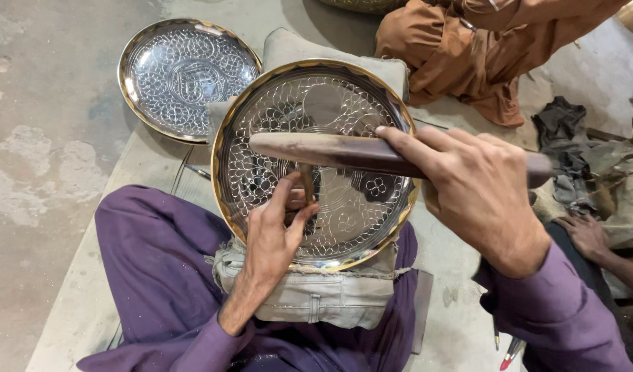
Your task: The person sits cross-legged on the floor holding a brass tray on a lap cushion, positioning a small punch against the tray's engraved surface with one hand and striking it with a wooden mallet held in the other hand, working the decoration across the tray. Other finished trays and brass vessels lie around the workspace.
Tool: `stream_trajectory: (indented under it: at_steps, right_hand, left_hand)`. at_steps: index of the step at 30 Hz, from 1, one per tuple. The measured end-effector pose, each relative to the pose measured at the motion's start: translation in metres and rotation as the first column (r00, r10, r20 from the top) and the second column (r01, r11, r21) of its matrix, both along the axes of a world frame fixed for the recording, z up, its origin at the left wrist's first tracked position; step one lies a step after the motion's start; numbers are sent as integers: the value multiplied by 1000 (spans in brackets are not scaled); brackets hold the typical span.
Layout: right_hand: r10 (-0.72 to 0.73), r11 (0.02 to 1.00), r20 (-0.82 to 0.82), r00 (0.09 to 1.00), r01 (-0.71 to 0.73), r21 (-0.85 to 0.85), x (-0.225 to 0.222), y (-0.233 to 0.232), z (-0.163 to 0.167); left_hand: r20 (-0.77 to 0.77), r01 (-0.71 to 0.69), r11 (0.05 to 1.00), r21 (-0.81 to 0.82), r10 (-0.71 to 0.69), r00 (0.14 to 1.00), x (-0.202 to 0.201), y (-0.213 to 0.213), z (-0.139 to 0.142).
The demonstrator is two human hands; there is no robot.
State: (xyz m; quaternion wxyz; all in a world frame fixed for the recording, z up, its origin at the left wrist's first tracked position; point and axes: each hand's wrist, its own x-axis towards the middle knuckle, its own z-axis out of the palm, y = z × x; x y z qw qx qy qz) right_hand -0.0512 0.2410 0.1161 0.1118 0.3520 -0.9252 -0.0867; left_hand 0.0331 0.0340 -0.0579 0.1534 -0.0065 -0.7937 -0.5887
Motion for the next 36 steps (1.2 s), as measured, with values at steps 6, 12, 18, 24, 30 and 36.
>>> stream_trajectory:
  at_steps: [6, 12, 18, 24, 30, 36]
  right_hand:
    - [-76, 966, 32, 997, 81, -247, 24, 17, -7]
    - [-175, 854, 114, 978, 208, -476, 52, 57, -44]
    - [-204, 636, 218, 954, 299, -711, 88, 82, -127]
    - [-290, 563, 356, 888, 459, -687, 120, 85, -180]
    - [-187, 298, 438, 879, 475, -828, 130, 87, -211]
    - [-343, 405, 432, 834, 547, -733, 136, 89, -221]
  left_hand:
    - [15, 117, 993, -25, -117, 993, -4, -4, -4]
    - [-77, 269, 951, -149, -283, 956, -18, -29, 12]
    - [118, 683, 681, -265, -680, 723, -51, -42, 34]
    - [120, 734, 552, -395, -761, 637, -58, -46, 51]
    - [200, 752, 487, -444, -764, 613, -61, -40, 56]
    - [238, 755, 482, -444, -749, 619, -59, -42, 58]
